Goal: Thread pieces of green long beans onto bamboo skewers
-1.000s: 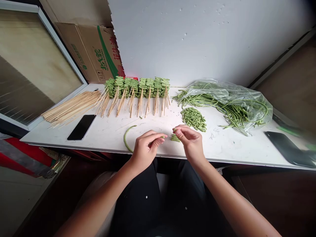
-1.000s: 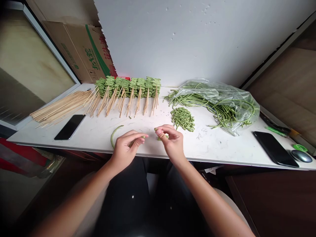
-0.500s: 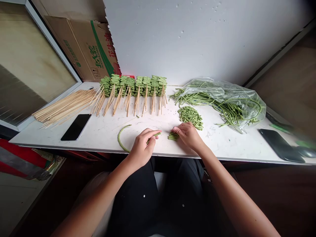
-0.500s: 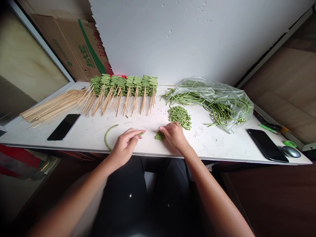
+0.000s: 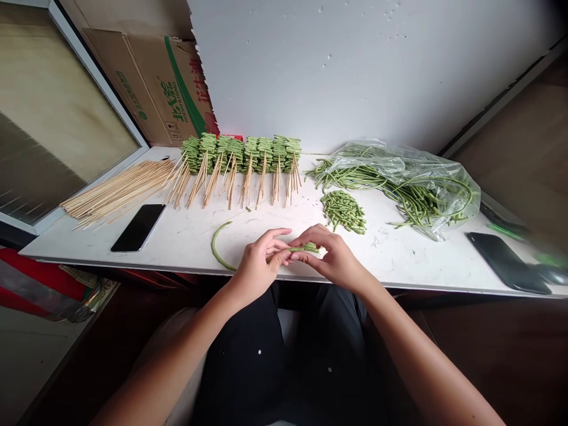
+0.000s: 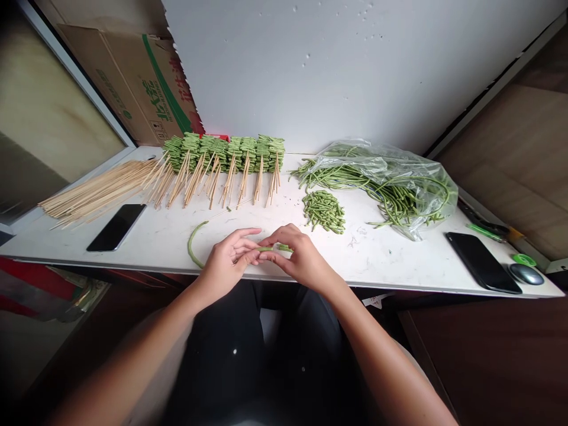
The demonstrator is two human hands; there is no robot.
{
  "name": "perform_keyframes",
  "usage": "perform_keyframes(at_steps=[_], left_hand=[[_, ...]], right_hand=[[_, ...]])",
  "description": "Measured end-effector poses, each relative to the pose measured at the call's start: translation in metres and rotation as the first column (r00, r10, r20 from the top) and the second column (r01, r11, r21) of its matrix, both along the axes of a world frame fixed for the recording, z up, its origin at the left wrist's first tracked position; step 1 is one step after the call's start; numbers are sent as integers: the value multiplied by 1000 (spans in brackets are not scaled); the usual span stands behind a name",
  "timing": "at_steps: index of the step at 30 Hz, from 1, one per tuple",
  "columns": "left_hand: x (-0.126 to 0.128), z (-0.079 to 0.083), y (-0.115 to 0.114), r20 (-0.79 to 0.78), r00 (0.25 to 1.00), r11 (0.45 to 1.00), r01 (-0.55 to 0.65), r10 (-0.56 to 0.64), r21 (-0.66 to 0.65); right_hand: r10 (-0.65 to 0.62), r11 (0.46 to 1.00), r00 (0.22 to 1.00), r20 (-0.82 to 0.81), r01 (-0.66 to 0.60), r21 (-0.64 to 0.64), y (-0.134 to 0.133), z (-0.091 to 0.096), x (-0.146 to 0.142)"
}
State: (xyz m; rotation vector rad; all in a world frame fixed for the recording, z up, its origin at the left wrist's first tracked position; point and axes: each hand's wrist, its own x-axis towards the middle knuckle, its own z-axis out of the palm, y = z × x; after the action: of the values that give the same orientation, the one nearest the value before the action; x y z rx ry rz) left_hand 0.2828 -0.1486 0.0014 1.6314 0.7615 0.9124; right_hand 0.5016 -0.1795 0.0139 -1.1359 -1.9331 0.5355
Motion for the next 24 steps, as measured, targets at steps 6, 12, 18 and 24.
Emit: perform_keyframes(at_steps=[6, 12, 18, 24], left_hand=[[-1, 2, 1, -55, 996, 997, -76, 77, 31], [1, 4, -3, -67, 992, 991, -102, 107, 83], [0, 12, -7, -105, 991, 963, -59, 89, 261], [-1, 9, -8, -16, 999, 928, -41, 51, 371]], right_hand=[[-105, 982, 994, 18, 101, 159, 0, 3, 0], [-133, 936, 964, 228, 47, 349, -6, 8, -6], [-212, 893, 976, 43, 175, 415, -10, 4, -20], [-213, 934, 944, -253, 273, 229, -14, -7, -37]])
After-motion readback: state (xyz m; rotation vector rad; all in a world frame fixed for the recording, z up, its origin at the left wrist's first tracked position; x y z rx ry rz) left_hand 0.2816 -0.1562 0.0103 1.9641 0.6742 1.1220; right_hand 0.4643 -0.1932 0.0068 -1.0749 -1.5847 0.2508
